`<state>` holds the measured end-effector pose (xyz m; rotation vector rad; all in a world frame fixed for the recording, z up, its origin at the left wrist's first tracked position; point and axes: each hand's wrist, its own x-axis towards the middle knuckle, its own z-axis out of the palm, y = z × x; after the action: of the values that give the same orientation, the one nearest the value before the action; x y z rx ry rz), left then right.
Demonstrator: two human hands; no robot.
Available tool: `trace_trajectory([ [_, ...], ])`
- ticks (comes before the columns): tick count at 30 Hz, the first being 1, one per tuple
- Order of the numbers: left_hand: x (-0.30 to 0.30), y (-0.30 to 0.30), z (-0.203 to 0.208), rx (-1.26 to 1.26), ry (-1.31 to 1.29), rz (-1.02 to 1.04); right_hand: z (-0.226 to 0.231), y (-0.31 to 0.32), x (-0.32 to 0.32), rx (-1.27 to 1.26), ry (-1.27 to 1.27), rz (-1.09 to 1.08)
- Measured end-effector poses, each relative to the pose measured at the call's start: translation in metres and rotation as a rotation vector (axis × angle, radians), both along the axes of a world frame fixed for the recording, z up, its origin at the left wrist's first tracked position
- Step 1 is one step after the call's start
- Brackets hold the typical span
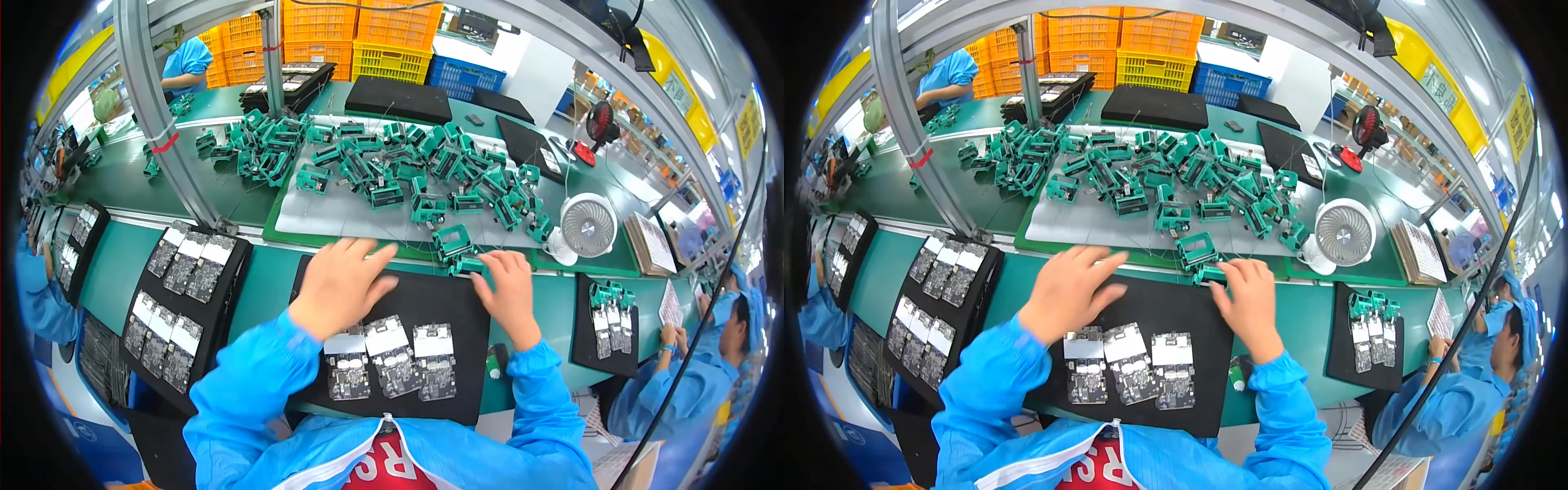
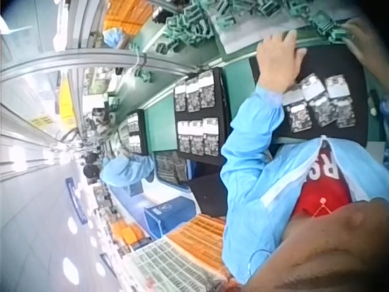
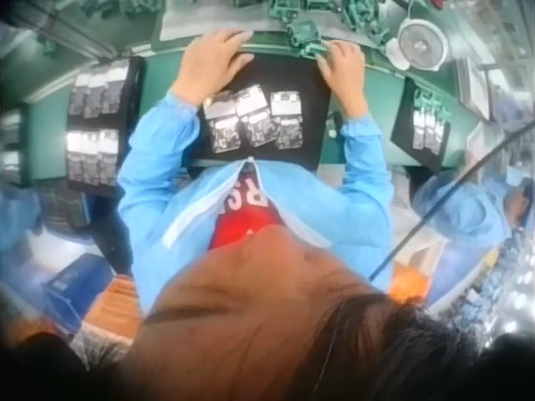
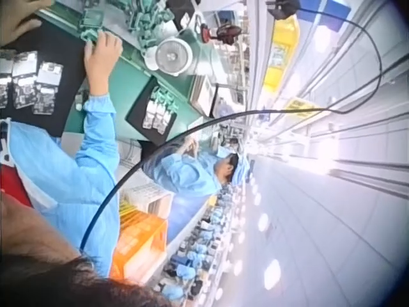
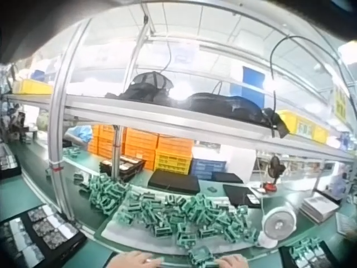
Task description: The person assembles circuit boards by hand, placing green housings and electronic components onto them.
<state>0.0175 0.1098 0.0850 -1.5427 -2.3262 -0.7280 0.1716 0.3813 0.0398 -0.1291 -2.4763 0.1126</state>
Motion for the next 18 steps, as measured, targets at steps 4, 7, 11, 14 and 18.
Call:
trace_trajectory([
  [4, -0.056, 0.084, -0.039, 0.104, 0.069, 0.046, 0.004, -0.02, -0.058, 0.146, -0.061, 0.015],
  [7, -0.077, 0.131, -0.072, 0.149, 0.09, 0.061, -0.016, -0.023, -0.083, 0.263, -0.222, -0.094],
  [11, -0.094, 0.149, -0.093, 0.091, 0.11, 0.037, -0.031, -0.004, -0.089, 0.192, -0.185, -0.036],
  [14, -0.1, 0.131, -0.091, 0.232, 0.116, -0.025, -0.006, 0.003, -0.074, -0.228, -0.007, 0.046],
  [18, -0.099, 0.074, -0.06, 0.395, -0.189, -0.027, 0.006, 0.002, -0.052, -1.062, 0.22, 0.281],
])
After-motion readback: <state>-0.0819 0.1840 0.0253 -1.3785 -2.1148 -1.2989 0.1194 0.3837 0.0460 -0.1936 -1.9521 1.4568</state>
